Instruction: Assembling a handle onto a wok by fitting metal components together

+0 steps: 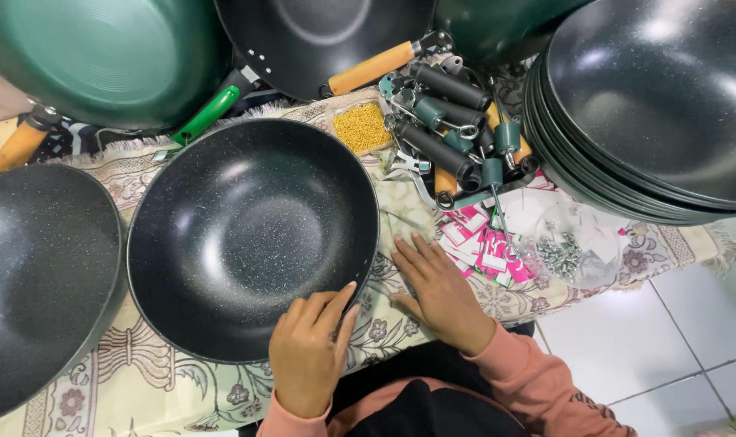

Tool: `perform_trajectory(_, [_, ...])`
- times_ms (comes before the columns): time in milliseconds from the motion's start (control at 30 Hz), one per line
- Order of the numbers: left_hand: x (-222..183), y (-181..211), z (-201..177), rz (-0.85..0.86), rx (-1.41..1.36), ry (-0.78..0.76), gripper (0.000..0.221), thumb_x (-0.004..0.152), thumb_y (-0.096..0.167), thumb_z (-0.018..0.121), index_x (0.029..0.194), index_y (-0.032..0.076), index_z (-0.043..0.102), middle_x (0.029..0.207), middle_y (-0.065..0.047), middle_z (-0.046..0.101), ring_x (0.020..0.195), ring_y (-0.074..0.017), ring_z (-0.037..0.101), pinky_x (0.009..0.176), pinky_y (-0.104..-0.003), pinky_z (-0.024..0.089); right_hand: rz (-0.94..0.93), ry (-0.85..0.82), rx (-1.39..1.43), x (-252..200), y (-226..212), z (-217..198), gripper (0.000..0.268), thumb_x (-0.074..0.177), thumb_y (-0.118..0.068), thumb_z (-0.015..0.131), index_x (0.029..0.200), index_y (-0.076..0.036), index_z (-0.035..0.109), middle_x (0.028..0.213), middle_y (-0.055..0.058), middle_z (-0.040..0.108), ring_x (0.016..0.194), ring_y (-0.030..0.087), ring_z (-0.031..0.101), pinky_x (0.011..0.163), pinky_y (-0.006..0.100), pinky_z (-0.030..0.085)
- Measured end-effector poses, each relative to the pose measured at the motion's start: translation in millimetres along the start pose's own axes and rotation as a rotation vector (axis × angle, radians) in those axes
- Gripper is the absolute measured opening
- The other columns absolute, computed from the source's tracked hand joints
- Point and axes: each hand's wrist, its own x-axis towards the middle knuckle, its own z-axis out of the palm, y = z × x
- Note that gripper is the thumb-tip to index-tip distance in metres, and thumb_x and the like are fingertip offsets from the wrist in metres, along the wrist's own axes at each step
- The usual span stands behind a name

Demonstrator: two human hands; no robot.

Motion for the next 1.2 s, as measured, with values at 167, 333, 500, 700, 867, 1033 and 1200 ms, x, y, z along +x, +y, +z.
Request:
perform_trajectory(167, [0.9, 0.8, 2.3, 0.034, 0.035, 0.045, 0.024, 0.097, 0.029, 0.066, 0.117, 0.019, 0.074, 0.097, 0.005, 0.070, 0.074, -0.0204, 0.058, 0.062, -0.035, 0.043, 0.013, 0.003, 0.027, 14.0, 2.5, 0.5, 0.068, 0.101, -0.050, 0.053, 0.150, -0.002, 0.046, 0.160, 0.018, 0.042, 0.152, 0.040, 0.030, 0.123, 0.053, 0.025])
perform_trajectory(333, [1.0, 13.6, 1.9, 0.144, 0.026, 0.206, 0.024, 0.099, 0.026, 0.067, 0.119, 0.015, 0.073, 0.115, -0.003, 0.071, 0.093, -0.0244, 0.063, 0.076, -0.037, 0.049, -0.003, 0.093, 0.133, 2.9, -2.1, -45.2, 0.052, 0.099, -0.039, 0.062, 0.137, -0.003, 0.059, 0.150, 0.019, 0.054, 0.142, 0.042, 0.045, 0.120, 0.053, 0.034])
perform_trajectory(500, [-1.5, 37.6, 31.0, 0.474, -0.284, 0.128, 0.026, 0.107, 0.019, 0.049, 0.124, 0.012, 0.068, 0.122, -0.010, 0.069, 0.104, -0.0299, 0.067, 0.084, -0.039, 0.055, 0.239, 0.404, -0.062, -25.4, 10.3, -98.4, 0.035, 0.101, -0.022, 0.063, 0.131, -0.005, 0.063, 0.125, 0.017, 0.065, 0.115, 0.030, 0.058, 0.100, 0.042, 0.046])
perform_trajectory(700, [7.8, 67.8, 110.7, 0.645, -0.285, -0.131, 0.064, 0.085, 0.031, 0.086, 0.141, 0.019, 0.056, 0.157, -0.005, 0.045, 0.144, -0.0341, 0.048, 0.113, -0.049, 0.047, 0.495, 0.399, -0.237, -71.0, 35.9, -120.7, 0.037, 0.100, -0.015, 0.071, 0.133, 0.001, 0.064, 0.117, 0.019, 0.062, 0.106, 0.039, 0.057, 0.097, 0.046, 0.045])
perform_trajectory(867, [17.3, 106.7, 157.6, 0.740, -0.112, -0.256, 0.078, 0.083, 0.064, 0.068, 0.147, 0.023, 0.053, 0.163, 0.002, 0.039, 0.155, -0.0313, 0.031, 0.124, -0.054, 0.032, 0.549, 0.341, -0.212, -82.1, 50.4, -108.0, 0.037, 0.099, -0.023, 0.071, 0.126, 0.001, 0.069, 0.110, 0.018, 0.070, 0.100, 0.038, 0.063, 0.094, 0.047, 0.048])
perform_trajectory(1033, [16.5, 114.6, 170.4, 0.727, -0.077, -0.234, 0.083, 0.085, 0.078, 0.044, 0.146, 0.024, 0.056, 0.157, 0.004, 0.048, 0.156, -0.0328, 0.028, 0.121, -0.061, 0.032, 0.468, 0.398, -0.124, -75.0, 55.7, -93.1, 0.023, 0.100, -0.007, 0.068, 0.120, 0.003, 0.072, 0.108, 0.017, 0.073, 0.095, 0.036, 0.066, 0.089, 0.045, 0.052])
perform_trajectory(1200, [14.3, 103.1, 162.5, 0.616, -0.136, -0.254, 0.090, 0.086, 0.077, 0.038, 0.152, 0.017, 0.050, 0.162, 0.000, 0.044, 0.157, -0.0313, 0.025, 0.123, -0.064, 0.023, 0.385, 0.385, -0.081, -65.8, 55.6, -87.5, 0.022, 0.100, -0.005, 0.064, 0.120, 0.004, 0.069, 0.112, 0.018, 0.073, 0.101, 0.038, 0.066, 0.096, 0.046, 0.051])
